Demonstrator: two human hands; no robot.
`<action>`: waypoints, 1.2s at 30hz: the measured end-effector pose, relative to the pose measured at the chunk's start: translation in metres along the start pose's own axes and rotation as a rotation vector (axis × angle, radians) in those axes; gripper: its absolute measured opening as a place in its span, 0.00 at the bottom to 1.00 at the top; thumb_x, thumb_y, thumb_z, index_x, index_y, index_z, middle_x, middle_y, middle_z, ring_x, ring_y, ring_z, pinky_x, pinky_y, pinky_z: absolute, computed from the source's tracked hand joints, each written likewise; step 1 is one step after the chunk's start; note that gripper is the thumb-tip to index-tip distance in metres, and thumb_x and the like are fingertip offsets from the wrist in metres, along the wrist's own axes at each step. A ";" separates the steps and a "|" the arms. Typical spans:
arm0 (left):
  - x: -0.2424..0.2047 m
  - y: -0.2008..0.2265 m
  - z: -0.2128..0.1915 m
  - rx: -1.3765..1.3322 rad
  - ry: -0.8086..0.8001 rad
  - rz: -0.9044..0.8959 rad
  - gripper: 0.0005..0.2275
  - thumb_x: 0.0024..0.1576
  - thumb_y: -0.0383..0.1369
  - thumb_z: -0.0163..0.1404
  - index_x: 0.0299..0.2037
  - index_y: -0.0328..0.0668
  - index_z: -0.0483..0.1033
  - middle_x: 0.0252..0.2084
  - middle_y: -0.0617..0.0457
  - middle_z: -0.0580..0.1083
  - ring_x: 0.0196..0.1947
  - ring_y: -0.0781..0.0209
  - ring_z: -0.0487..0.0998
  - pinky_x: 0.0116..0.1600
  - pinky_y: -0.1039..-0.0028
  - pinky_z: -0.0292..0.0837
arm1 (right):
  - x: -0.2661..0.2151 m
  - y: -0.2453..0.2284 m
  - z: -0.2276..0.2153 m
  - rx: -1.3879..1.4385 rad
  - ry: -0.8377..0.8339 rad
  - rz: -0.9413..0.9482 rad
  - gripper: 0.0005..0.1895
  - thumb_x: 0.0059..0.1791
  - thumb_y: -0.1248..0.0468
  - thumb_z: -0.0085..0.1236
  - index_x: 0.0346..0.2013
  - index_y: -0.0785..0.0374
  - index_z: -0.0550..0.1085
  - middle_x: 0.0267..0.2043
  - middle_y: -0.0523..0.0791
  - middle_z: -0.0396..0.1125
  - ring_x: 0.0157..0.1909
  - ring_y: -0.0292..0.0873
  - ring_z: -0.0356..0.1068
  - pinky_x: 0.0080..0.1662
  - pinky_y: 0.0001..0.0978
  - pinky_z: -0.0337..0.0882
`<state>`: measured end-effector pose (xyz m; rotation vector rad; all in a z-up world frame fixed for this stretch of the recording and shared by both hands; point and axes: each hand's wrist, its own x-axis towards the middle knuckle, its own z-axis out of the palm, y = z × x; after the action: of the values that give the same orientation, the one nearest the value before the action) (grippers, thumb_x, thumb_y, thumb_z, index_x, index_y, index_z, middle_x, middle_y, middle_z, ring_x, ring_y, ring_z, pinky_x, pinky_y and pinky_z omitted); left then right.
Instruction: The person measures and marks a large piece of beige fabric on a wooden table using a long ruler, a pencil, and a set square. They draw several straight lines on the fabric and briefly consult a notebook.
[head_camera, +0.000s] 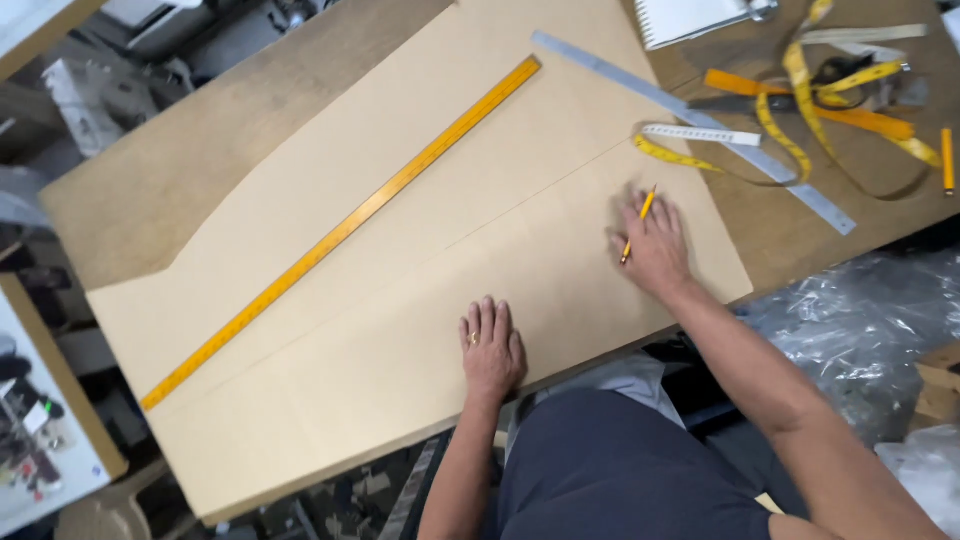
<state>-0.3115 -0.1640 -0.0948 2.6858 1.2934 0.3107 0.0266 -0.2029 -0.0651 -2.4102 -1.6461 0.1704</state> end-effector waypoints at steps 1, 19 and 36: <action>-0.002 0.000 0.000 0.008 -0.009 -0.019 0.26 0.60 0.44 0.43 0.70 0.53 0.66 0.73 0.47 0.63 0.74 0.43 0.58 0.76 0.51 0.46 | -0.005 -0.004 0.004 0.010 -0.014 -0.014 0.30 0.51 0.54 0.59 0.64 0.65 0.66 0.71 0.60 0.62 0.72 0.63 0.56 0.70 0.65 0.52; 0.016 -0.048 -0.022 -0.018 -0.074 0.214 0.21 0.64 0.37 0.44 0.69 0.46 0.67 0.71 0.44 0.67 0.70 0.38 0.66 0.72 0.47 0.58 | 0.077 0.063 0.000 -0.108 0.016 0.193 0.29 0.54 0.57 0.57 0.65 0.72 0.66 0.70 0.65 0.60 0.63 0.68 0.56 0.67 0.56 0.46; 0.081 -0.232 -0.065 0.055 -0.003 -0.040 0.25 0.63 0.37 0.42 0.68 0.29 0.65 0.70 0.31 0.64 0.69 0.26 0.61 0.69 0.40 0.55 | -0.042 -0.064 0.039 0.037 0.018 0.228 0.56 0.26 0.70 0.77 0.67 0.65 0.61 0.64 0.66 0.63 0.68 0.68 0.60 0.72 0.61 0.49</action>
<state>-0.4531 0.0455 -0.0721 2.7002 1.3721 0.2695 -0.0557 -0.2154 -0.0882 -2.5583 -1.3452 0.2126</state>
